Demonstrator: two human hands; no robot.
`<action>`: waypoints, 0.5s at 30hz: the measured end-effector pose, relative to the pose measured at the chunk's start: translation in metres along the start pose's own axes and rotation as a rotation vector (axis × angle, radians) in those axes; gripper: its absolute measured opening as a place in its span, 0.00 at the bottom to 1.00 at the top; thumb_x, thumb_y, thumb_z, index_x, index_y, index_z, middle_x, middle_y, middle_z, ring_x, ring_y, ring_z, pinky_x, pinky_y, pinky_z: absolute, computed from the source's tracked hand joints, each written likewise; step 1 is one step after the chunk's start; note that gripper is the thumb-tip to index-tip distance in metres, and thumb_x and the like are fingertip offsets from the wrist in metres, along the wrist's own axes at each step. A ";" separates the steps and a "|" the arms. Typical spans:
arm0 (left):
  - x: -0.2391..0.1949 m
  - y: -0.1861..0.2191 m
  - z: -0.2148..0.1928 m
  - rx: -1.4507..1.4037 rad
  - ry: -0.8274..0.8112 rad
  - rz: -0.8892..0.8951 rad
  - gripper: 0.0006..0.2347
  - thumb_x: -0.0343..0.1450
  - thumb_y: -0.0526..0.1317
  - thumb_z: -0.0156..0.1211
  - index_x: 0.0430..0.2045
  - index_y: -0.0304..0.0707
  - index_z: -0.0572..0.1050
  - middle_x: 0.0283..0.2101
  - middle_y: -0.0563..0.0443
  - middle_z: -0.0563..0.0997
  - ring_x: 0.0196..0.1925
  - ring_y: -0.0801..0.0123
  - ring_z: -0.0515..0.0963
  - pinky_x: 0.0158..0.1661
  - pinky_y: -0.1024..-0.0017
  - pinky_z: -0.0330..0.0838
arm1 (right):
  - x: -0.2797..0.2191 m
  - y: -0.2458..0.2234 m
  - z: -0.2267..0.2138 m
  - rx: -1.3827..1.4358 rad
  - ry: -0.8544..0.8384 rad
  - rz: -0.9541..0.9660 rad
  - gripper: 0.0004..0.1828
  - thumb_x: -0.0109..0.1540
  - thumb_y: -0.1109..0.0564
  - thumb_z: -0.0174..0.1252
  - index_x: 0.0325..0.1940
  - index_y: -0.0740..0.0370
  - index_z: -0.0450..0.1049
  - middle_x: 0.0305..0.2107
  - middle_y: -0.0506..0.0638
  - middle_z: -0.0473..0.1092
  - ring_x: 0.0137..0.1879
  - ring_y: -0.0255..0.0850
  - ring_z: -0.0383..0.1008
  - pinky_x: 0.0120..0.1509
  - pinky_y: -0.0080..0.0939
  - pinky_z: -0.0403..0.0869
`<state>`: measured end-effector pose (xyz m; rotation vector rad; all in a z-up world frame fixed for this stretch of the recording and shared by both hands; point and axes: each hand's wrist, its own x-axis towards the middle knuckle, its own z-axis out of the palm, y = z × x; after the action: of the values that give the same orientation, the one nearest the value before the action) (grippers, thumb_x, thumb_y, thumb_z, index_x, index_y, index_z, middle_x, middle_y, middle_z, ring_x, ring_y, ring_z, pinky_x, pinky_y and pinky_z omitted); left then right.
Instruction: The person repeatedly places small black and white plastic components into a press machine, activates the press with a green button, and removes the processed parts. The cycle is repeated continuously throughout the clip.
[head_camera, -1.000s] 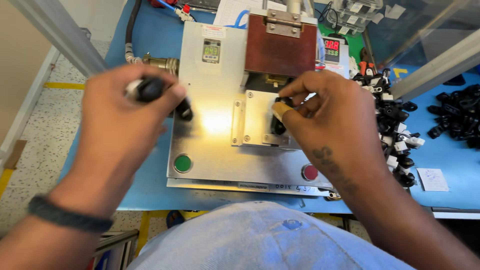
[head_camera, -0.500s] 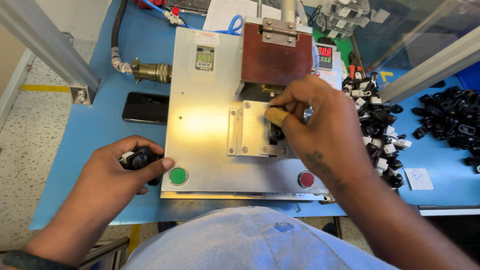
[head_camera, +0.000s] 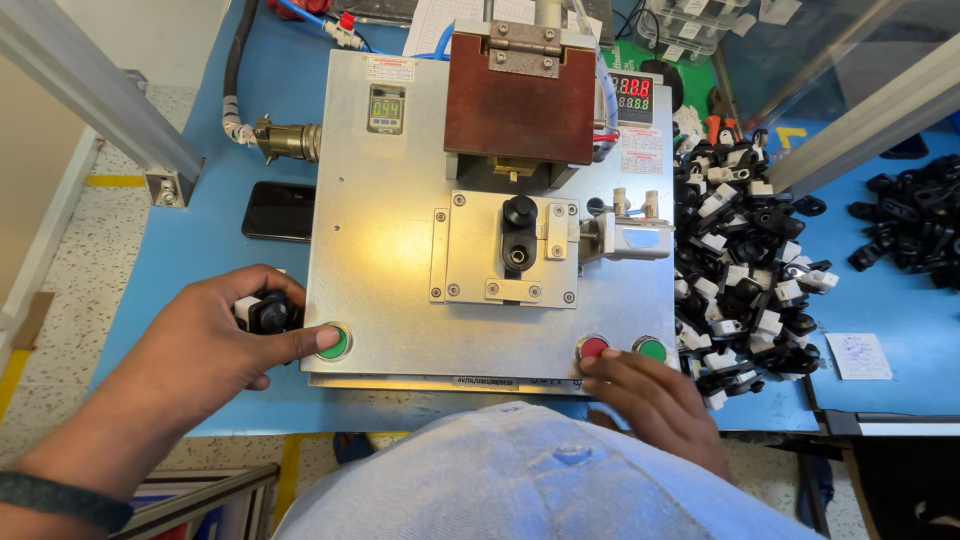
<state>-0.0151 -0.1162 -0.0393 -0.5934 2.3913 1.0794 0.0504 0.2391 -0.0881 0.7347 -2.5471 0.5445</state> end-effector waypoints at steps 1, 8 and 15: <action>0.000 0.000 -0.001 0.008 -0.006 0.007 0.18 0.62 0.45 0.79 0.40 0.41 0.78 0.24 0.50 0.80 0.25 0.68 0.76 0.29 0.68 0.74 | -0.008 0.006 0.002 0.008 -0.014 -0.014 0.18 0.56 0.55 0.65 0.50 0.56 0.75 0.52 0.49 0.76 0.64 0.44 0.72 0.68 0.48 0.69; 0.001 0.008 -0.005 0.062 -0.048 -0.010 0.17 0.61 0.43 0.79 0.38 0.40 0.79 0.22 0.48 0.73 0.23 0.66 0.69 0.26 0.67 0.66 | -0.011 0.022 0.007 0.028 -0.014 -0.006 0.13 0.60 0.57 0.64 0.48 0.58 0.75 0.49 0.47 0.77 0.64 0.43 0.71 0.67 0.47 0.69; -0.002 0.008 -0.005 0.024 -0.028 0.063 0.16 0.59 0.44 0.80 0.30 0.36 0.80 0.21 0.49 0.75 0.24 0.66 0.69 0.28 0.64 0.65 | 0.039 -0.009 -0.023 0.009 0.131 0.068 0.10 0.60 0.60 0.65 0.46 0.57 0.77 0.37 0.47 0.75 0.53 0.45 0.73 0.61 0.47 0.67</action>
<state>-0.0188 -0.1151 -0.0309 -0.4948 2.4098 1.0758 0.0322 0.2274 -0.0475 0.5966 -2.4562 0.6066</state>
